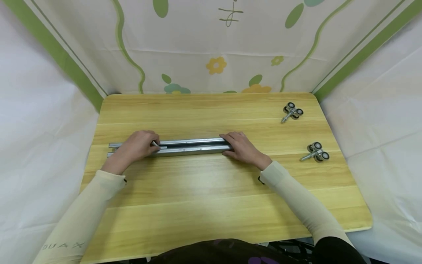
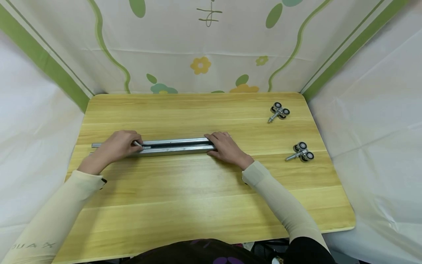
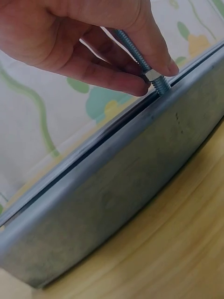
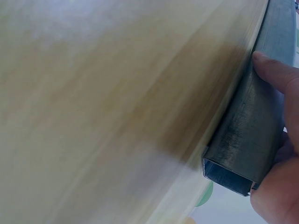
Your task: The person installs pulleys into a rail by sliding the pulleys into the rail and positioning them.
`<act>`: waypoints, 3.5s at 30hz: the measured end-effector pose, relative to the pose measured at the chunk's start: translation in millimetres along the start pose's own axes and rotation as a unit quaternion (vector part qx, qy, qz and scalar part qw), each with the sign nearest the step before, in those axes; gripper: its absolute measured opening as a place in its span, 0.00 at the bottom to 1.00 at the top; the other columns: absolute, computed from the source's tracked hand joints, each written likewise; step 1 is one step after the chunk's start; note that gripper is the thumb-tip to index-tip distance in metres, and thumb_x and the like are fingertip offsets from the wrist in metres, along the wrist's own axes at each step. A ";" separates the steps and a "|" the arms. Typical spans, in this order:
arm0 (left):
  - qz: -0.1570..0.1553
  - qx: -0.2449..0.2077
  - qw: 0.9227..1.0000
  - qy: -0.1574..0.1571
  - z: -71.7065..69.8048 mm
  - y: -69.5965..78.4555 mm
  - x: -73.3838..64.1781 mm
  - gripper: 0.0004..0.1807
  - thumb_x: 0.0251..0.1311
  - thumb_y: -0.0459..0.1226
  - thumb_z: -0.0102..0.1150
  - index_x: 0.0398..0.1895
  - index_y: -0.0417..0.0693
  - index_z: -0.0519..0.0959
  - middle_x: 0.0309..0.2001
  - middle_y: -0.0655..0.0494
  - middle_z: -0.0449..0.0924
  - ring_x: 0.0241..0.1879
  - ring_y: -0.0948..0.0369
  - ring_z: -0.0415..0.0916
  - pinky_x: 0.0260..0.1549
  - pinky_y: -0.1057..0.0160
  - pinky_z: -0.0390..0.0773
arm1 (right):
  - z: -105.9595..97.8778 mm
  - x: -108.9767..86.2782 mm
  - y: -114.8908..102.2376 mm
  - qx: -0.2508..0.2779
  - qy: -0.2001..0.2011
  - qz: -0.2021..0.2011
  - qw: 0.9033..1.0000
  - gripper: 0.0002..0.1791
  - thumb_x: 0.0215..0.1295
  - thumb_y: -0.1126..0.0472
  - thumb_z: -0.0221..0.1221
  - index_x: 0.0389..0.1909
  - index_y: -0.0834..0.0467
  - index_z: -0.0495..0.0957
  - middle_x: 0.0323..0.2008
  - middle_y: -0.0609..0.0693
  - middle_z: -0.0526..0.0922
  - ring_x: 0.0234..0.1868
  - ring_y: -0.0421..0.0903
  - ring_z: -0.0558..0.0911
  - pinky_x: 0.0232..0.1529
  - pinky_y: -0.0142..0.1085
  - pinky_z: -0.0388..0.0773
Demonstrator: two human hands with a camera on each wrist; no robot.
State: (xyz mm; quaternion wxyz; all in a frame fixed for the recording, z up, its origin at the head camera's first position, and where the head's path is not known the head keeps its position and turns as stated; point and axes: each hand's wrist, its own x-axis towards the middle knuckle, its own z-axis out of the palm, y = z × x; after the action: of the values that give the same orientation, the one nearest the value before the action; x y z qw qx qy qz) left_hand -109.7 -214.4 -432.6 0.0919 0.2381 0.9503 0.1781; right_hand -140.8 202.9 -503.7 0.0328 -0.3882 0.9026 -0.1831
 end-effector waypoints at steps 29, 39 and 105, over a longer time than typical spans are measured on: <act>-0.057 0.020 0.998 0.036 -18.3 -48.6 -53.0 0.05 0.60 0.31 0.75 0.36 0.38 0.87 0.35 0.44 0.88 0.34 0.46 0.86 0.36 0.42 0.84 | 0.5 -1.3 -1.5 -0.008 0.007 0.001 1.000 0.40 0.67 0.51 0.73 0.74 0.63 0.70 0.61 0.60 0.82 0.62 0.58 0.79 0.64 0.55 0.71; -0.075 0.025 0.996 0.030 -22.2 -58.9 -60.5 0.06 0.61 0.32 0.75 0.36 0.38 0.87 0.35 0.41 0.88 0.33 0.46 0.86 0.35 0.41 0.83 | 2.8 -0.5 -1.1 -0.010 0.008 0.003 1.000 0.40 0.67 0.50 0.73 0.74 0.62 0.70 0.61 0.60 0.82 0.63 0.57 0.79 0.64 0.54 0.71; -0.142 -0.075 0.987 -0.002 2.8 -86.0 -85.9 0.53 0.57 0.47 0.81 0.74 0.21 0.62 0.70 0.16 0.61 0.69 0.22 0.58 0.66 0.25 0.61 | -18.8 -11.4 2.1 -0.002 -0.037 0.023 0.999 0.46 0.67 0.50 0.74 0.78 0.64 0.64 0.70 0.63 0.75 0.71 0.61 0.73 0.73 0.56 0.69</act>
State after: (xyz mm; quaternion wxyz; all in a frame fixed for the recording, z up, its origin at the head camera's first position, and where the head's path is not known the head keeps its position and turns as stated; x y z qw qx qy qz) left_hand -70.4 -326.0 -460.3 0.1359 0.0940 0.9583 0.2332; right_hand -138.1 218.1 -487.9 0.0695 -0.3735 0.9100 -0.1658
